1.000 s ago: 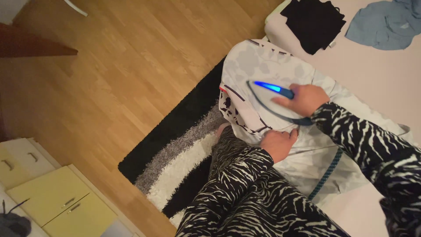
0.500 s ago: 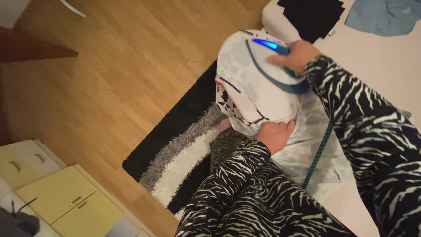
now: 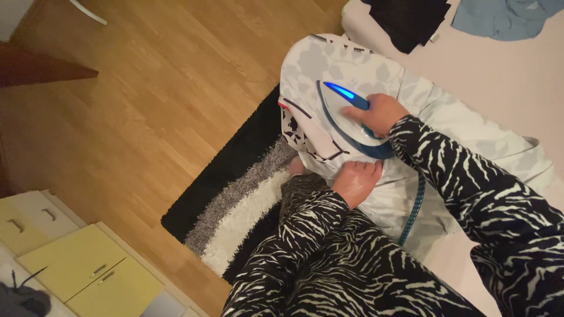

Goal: Ironing a floral patterned fabric on an ironing board

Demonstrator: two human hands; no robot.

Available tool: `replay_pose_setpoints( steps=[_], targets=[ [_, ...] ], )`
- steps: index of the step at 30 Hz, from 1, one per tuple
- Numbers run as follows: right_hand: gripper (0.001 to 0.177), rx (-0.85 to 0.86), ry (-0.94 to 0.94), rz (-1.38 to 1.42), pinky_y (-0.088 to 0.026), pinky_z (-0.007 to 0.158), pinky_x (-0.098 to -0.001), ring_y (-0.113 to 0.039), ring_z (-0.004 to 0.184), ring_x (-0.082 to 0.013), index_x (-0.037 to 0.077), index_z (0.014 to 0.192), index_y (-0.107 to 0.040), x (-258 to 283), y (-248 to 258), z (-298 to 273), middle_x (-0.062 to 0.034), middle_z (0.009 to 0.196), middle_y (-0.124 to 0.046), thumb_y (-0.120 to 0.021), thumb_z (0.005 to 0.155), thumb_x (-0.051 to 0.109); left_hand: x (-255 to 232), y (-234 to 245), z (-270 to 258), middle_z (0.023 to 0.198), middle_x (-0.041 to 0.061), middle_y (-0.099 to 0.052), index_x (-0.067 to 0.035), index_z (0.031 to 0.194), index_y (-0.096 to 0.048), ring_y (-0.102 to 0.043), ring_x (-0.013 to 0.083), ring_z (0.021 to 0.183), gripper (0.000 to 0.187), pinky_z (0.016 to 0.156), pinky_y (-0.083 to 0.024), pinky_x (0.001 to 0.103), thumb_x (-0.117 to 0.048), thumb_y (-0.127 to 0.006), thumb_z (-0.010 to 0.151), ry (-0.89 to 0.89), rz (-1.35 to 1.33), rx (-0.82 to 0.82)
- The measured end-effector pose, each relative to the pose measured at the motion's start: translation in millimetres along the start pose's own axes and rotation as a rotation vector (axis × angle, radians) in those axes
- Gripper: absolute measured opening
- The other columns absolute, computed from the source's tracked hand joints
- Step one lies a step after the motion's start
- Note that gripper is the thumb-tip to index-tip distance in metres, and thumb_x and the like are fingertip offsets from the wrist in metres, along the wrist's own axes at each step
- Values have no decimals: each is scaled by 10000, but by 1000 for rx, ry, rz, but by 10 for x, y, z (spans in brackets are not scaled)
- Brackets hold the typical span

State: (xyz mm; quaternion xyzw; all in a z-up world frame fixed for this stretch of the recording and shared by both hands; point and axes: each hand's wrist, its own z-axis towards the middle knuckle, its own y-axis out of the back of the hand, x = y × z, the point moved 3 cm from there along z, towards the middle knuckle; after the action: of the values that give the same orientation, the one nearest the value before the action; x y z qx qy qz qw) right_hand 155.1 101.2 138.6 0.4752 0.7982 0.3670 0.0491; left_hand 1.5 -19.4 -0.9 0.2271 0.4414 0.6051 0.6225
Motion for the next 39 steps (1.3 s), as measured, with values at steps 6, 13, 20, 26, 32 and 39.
replay_pose_setpoints(
  steps=[6, 13, 20, 26, 32, 39],
  targets=[
    [733, -76, 8, -86, -551, 767, -393, -762, 727, -322, 115, 827, -674, -213, -215, 161, -116, 435, -622, -546, 875, 834, -18, 105, -52, 897, 151, -583, -20, 1158, -655, -614, 356, 794, 271, 681, -469, 478, -124, -577, 919, 2, -35, -5],
    [750, -166, -4, -65, -566, 791, -437, -769, 809, -328, 113, 836, -695, -96, -128, 93, -128, 475, -650, -527, 903, 841, 224, 240, -22, 974, 117, -668, -32, 1198, -676, -676, 319, 887, 302, 779, -521, 446, -121, -590, 922, 70, -180, 14],
    [791, -118, 41, -134, -550, 904, -496, -714, 1058, -410, 62, 975, -730, -84, -259, -57, -215, 938, -766, -589, 848, 829, 1598, 633, -232, 976, 45, -681, -228, 1102, -708, -697, 328, 956, 186, 826, -579, 467, -282, -593, 966, 988, -438, 34],
    [757, -156, 56, -165, -550, 888, -505, -714, 1052, -416, 66, 1004, -733, -53, -228, -65, -208, 946, -762, -576, 880, 796, 2538, 469, -2, 1245, 142, -550, -94, 1512, -423, -638, 334, 1121, 642, 884, -586, 460, -192, -655, 922, 1050, -86, 159],
    [721, -125, 77, -212, -552, 869, -508, -720, 1021, -423, 73, 968, -721, -18, -230, 46, -216, 910, -753, -601, 856, 774, 2822, 432, -149, 863, 19, -597, -154, 985, -630, -684, 265, 782, 156, 632, -576, 377, -250, -513, 1026, 866, 118, 69],
    [711, -109, 142, -277, -557, 862, -495, -726, 1024, -396, 104, 993, -727, 181, -234, 321, -178, 919, -761, -583, 855, 787, 2876, 547, -134, 897, 56, -612, -150, 914, -583, -682, 311, 862, 263, 739, -565, 433, -312, -430, 1055, 1033, -68, 164]
  ],
)
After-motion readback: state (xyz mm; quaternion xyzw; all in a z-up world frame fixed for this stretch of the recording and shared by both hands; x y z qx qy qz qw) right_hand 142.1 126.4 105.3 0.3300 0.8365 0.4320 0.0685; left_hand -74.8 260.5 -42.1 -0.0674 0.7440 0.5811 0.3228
